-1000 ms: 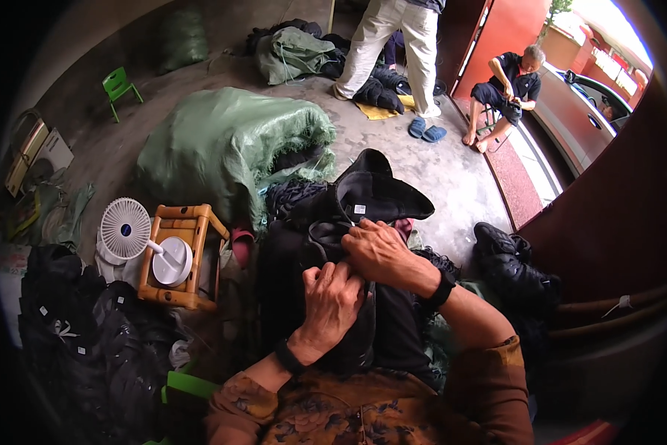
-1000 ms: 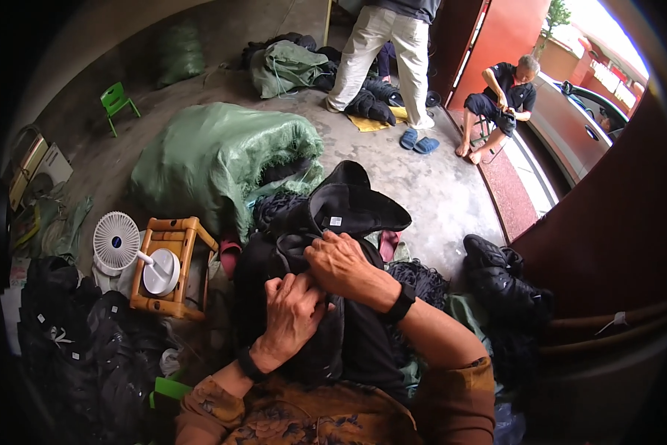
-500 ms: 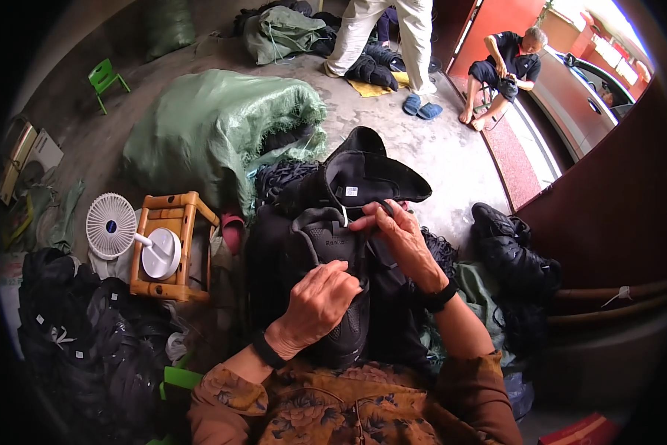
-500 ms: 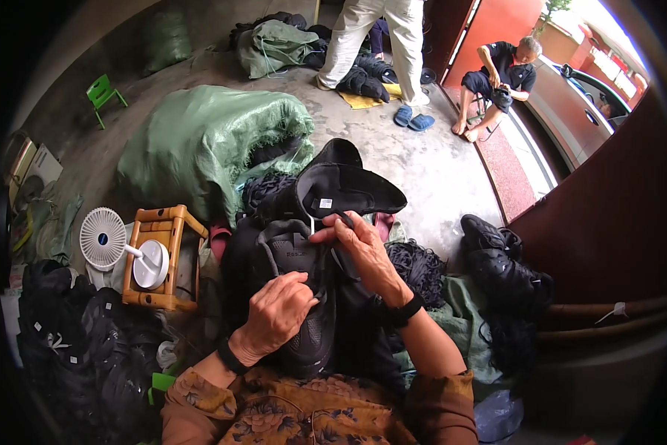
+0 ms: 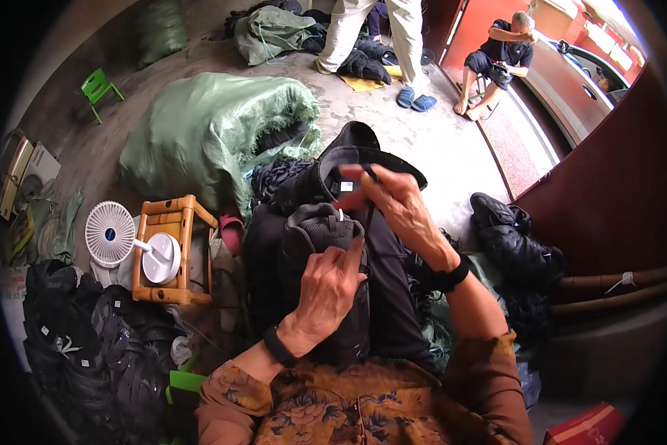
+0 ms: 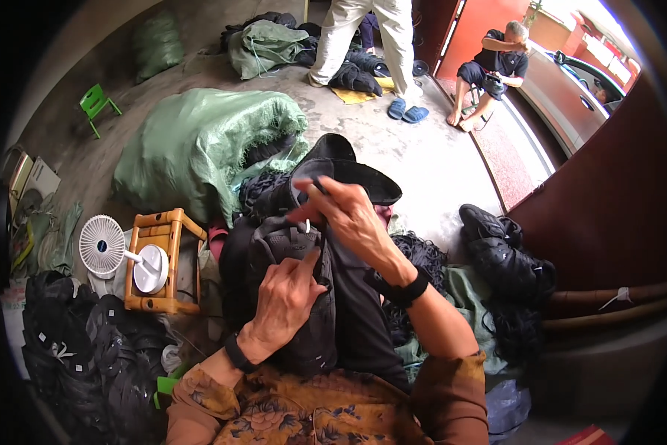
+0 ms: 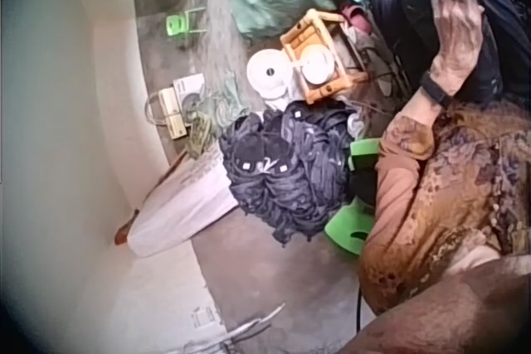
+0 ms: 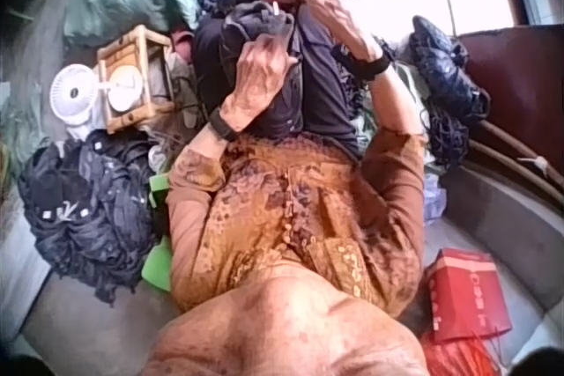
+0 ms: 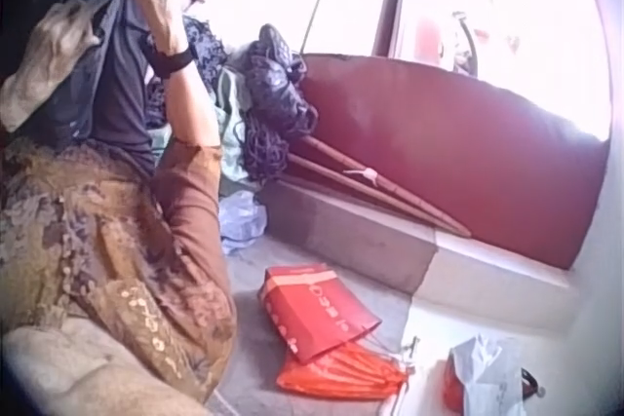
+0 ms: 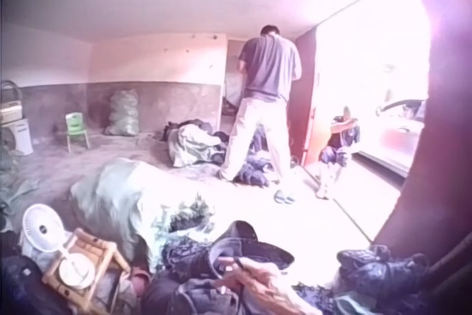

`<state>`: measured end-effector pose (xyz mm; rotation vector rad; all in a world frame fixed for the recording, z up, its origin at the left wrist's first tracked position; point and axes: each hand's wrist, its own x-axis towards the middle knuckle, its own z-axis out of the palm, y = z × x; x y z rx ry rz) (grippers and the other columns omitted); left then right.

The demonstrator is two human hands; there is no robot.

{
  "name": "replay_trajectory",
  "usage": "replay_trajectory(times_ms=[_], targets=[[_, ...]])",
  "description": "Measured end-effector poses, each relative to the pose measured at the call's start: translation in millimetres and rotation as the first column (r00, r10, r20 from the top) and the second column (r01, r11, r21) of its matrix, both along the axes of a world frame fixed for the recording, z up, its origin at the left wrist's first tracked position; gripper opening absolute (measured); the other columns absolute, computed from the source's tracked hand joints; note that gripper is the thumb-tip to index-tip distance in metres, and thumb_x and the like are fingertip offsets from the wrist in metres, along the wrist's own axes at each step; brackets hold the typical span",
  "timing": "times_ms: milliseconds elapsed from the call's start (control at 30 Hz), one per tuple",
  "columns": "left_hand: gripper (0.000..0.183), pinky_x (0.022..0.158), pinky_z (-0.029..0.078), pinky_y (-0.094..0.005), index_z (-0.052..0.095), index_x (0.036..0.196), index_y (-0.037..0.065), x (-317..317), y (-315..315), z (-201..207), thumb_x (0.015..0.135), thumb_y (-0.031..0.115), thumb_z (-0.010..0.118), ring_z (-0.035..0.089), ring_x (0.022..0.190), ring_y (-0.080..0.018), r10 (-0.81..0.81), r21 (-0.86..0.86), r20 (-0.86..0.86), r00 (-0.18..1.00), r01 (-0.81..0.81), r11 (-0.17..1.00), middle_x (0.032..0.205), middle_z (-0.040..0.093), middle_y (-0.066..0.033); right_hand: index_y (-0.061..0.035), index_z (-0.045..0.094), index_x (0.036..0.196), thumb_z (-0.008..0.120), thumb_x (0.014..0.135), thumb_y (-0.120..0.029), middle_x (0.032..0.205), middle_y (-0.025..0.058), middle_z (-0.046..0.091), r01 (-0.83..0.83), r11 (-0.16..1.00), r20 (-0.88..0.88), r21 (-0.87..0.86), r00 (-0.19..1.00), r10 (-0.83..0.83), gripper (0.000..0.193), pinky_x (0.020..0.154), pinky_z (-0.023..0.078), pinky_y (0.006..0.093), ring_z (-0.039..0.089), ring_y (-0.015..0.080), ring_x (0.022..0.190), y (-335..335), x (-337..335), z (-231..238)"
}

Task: The recorder is threading laces into a black sneaker.

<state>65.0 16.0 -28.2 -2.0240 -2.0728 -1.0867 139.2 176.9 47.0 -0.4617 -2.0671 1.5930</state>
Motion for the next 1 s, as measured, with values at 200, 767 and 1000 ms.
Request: replay_trajectory(times_ms=[200,767,1000], targets=[[0.071,0.086,0.044,-0.0377,0.045,0.134,-0.005,0.0,-5.1,1.7,0.073,0.012,0.077,0.054,0.1,-0.0257,-0.001,-0.01,-0.069,0.998,0.0,1.0,0.105,0.057,-0.0116,0.0051,0.056,0.125,0.047,0.101,-0.016,0.097,0.0178,0.071,-0.19,0.967,-0.346,-0.168,0.93,0.122,0.033,0.082,0.056,0.0313,0.069,0.0215,0.088,-19.0,8.0,40.0],[0.026,0.068,0.048,-0.035,0.057,0.085,0.008,-90.8,-23.2,30.0,0.069,0.018,0.076,0.053,0.09,-0.022,-0.307,-0.22,-0.389,0.869,0.236,0.947,0.086,0.05,-0.0059,0.0069,0.063,0.106,0.055,0.097,-0.01,0.104,0.0174,0.067,0.266,0.451,-0.222,-0.852,0.597,-0.771,0.021,0.068,0.061,0.0256,0.068,0.0272,0.092,213.8,313.4,-86.8],[0.028,0.072,0.045,-0.0393,0.064,0.076,0.007,-92.4,-10.1,29.4,0.078,0.035,0.071,0.05,0.092,-0.0269,-0.367,-0.37,-0.262,0.893,0.258,0.892,0.086,0.052,-0.0074,0.0113,0.061,0.106,0.039,0.104,-0.017,0.095,0.0204,0.07,0.217,0.327,-0.244,-0.92,0.335,-0.91,0.036,0.07,0.062,0.0313,0.07,0.0253,0.079,253.2,391.4,-110.3]])
